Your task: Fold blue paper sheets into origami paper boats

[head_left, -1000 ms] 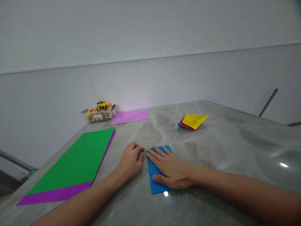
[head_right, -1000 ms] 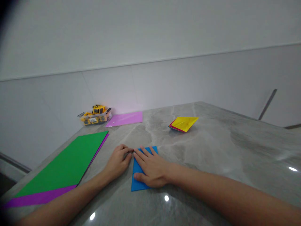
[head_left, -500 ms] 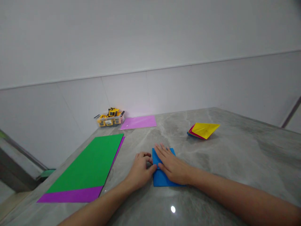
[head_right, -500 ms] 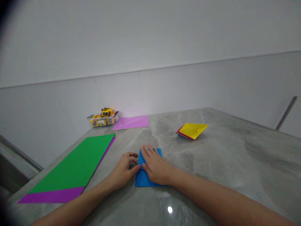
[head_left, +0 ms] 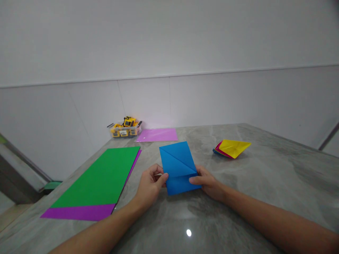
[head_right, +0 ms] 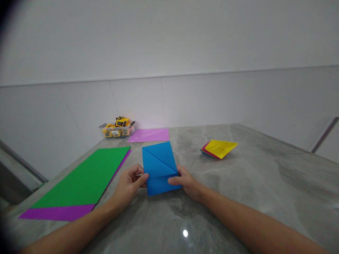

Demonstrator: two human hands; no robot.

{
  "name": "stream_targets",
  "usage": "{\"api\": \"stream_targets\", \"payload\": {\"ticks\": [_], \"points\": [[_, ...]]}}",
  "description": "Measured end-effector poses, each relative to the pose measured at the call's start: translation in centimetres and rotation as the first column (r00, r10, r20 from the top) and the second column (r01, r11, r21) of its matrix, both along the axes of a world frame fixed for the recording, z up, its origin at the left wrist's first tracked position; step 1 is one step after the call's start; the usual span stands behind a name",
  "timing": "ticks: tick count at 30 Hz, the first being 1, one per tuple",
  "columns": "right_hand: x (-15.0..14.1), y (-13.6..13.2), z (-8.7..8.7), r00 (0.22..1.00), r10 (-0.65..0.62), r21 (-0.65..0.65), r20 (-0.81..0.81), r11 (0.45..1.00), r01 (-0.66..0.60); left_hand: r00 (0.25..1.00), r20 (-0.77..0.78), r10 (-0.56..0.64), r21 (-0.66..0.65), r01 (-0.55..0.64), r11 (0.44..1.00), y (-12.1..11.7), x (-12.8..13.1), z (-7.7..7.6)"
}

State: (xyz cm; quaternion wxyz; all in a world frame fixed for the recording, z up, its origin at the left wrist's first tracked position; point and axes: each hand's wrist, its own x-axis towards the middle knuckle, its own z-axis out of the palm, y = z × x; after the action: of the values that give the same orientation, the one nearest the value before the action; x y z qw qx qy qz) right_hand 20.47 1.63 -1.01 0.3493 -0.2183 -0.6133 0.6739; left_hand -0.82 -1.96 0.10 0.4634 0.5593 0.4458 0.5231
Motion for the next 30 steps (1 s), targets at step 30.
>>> {"api": "stream_targets", "payload": {"ticks": [30], "points": [[-1.0,-1.4,-0.3,0.905,-0.250,0.267,0.344,0.950,0.161,1.000,-0.029,0.002,-0.035,-0.003,0.999,-0.2,0.2,0.4]]}}
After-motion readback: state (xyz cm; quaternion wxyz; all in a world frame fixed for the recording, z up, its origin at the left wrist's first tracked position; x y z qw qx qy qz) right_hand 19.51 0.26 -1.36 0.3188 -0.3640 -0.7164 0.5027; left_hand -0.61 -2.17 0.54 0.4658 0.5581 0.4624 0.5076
